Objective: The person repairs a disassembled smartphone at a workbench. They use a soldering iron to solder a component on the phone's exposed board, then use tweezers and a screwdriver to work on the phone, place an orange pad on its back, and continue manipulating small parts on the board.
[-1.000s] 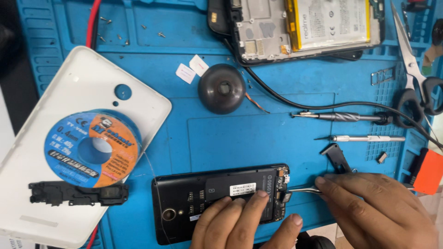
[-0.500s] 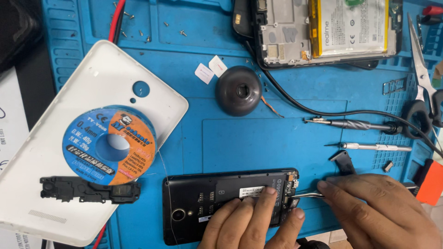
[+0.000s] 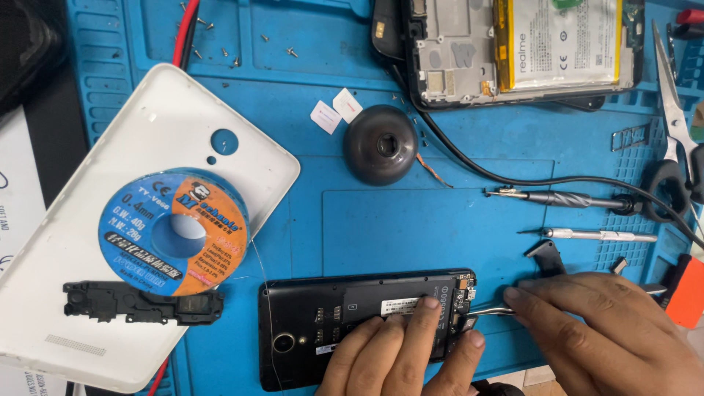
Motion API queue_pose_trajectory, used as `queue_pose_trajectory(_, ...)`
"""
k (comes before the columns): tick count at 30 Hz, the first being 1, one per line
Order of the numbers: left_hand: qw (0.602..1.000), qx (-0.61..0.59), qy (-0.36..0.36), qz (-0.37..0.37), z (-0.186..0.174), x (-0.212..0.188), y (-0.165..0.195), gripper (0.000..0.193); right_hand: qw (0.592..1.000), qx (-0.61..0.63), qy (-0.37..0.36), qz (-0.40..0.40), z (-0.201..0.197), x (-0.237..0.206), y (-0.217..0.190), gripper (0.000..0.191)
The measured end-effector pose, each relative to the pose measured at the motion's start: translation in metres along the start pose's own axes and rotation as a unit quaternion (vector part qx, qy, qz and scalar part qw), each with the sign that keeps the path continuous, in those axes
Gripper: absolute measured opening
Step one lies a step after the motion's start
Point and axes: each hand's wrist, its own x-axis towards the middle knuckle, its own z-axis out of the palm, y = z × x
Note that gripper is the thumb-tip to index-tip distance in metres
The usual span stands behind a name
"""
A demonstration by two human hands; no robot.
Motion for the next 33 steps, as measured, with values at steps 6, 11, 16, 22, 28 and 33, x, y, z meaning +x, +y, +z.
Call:
queue_pose_trajectory(6, 1.000, 0.007, 0.019, -0.010, 0.003, 0.001, 0.003, 0.035, 1.000, 0.007, 0.019, 0.014, 0.001, 0.004, -0.007, 0.022)
queue_pose_trajectory(11, 1.000, 0.008, 0.026, -0.011, 0.002, 0.001, 0.003, 0.033, 0.999, 0.004, 0.023, 0.038, 0.002, 0.005, -0.013, 0.022)
queue_pose_trajectory(16, 0.998, 0.012, 0.053, -0.017, 0.004, 0.004, 0.004, 0.029, 0.999, 0.010, 0.035, 0.039, 0.003, 0.005, -0.014, 0.022)
queue_pose_trajectory(22, 0.999, 0.015, 0.041, -0.004, 0.001, 0.004, 0.002, 0.031, 0.999, 0.016, 0.032, 0.038, 0.003, 0.004, -0.012, 0.024)
queue_pose_trajectory(28, 1.000, 0.009, 0.022, 0.001, 0.000, 0.002, 0.002, 0.033, 0.999, 0.020, 0.028, 0.020, 0.001, 0.005, -0.008, 0.022)
queue_pose_trajectory(33, 0.999, 0.023, 0.023, 0.003, 0.003, 0.000, 0.002, 0.036, 1.000, 0.022, 0.011, -0.002, -0.002, 0.008, -0.006, 0.024)
